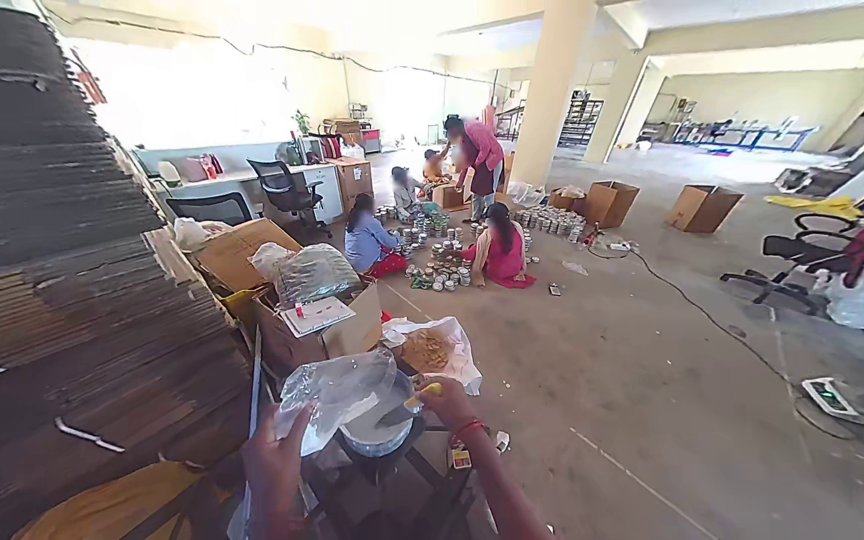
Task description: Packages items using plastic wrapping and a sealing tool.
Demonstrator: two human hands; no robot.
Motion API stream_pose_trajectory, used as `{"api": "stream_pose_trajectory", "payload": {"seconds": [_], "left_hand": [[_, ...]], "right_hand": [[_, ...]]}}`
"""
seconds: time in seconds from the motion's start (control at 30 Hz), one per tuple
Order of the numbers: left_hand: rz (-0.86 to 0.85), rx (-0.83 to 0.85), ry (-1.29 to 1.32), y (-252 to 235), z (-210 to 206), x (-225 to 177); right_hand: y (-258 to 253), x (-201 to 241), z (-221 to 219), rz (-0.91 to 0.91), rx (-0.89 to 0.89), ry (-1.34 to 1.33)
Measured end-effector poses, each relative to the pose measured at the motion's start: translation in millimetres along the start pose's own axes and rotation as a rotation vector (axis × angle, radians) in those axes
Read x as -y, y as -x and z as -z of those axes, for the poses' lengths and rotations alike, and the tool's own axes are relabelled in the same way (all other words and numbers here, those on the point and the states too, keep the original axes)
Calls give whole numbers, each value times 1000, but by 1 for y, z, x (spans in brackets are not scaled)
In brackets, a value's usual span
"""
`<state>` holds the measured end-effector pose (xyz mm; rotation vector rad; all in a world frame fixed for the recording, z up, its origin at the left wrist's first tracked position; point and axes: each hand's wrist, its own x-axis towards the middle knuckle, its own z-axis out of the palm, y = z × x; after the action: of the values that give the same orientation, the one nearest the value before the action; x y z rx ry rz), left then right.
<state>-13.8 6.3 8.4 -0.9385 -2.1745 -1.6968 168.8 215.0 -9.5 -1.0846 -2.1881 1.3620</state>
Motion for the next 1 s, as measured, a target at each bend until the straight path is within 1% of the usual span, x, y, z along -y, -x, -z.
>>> {"api": "stream_pose_trajectory", "payload": {"seconds": [0.07,0.13,0.2,0.3,0.4,0.5,0.53,0.6,0.7,0.8,0.9,0.97,1.0], "left_hand": [[17,10,0,1,0,-1],[19,3,8,1,-1,-1],[7,0,10,0,-3,2],[-5,-5,9,-1,-3,3],[11,2,6,1,-2,-2],[-7,3,-13,2,-5,-4],[-13,5,-12,3,-5,-5],[-26,4,-13,2,-6,-3],[-22,-7,9,0,-7,2],[-22,-23,6,-1,-5,4],[-25,-30,-9,1,-4,3],[-21,-33,-9,2,-5,2],[-18,-29,-13,3,-5,1]], "right_hand": [[-3,0,-4,-3,-61,53],[-8,-1,-17,28,-74,71],[-10,-4,-24,53,-8,29],[-3,1,-14,13,52,-70],[-5,-1,-3,-48,-24,-63],[-16,-8,-11,-44,-117,-58],[-17,-9,-17,-29,-115,-62],[-16,-7,-25,2,-57,-71],[-9,1,-18,-13,41,-87],[-10,2,-5,-38,-2,-26],[-14,7,-6,-31,-63,88],[-16,6,-15,20,-39,90],[-16,5,-18,39,1,80]]}}
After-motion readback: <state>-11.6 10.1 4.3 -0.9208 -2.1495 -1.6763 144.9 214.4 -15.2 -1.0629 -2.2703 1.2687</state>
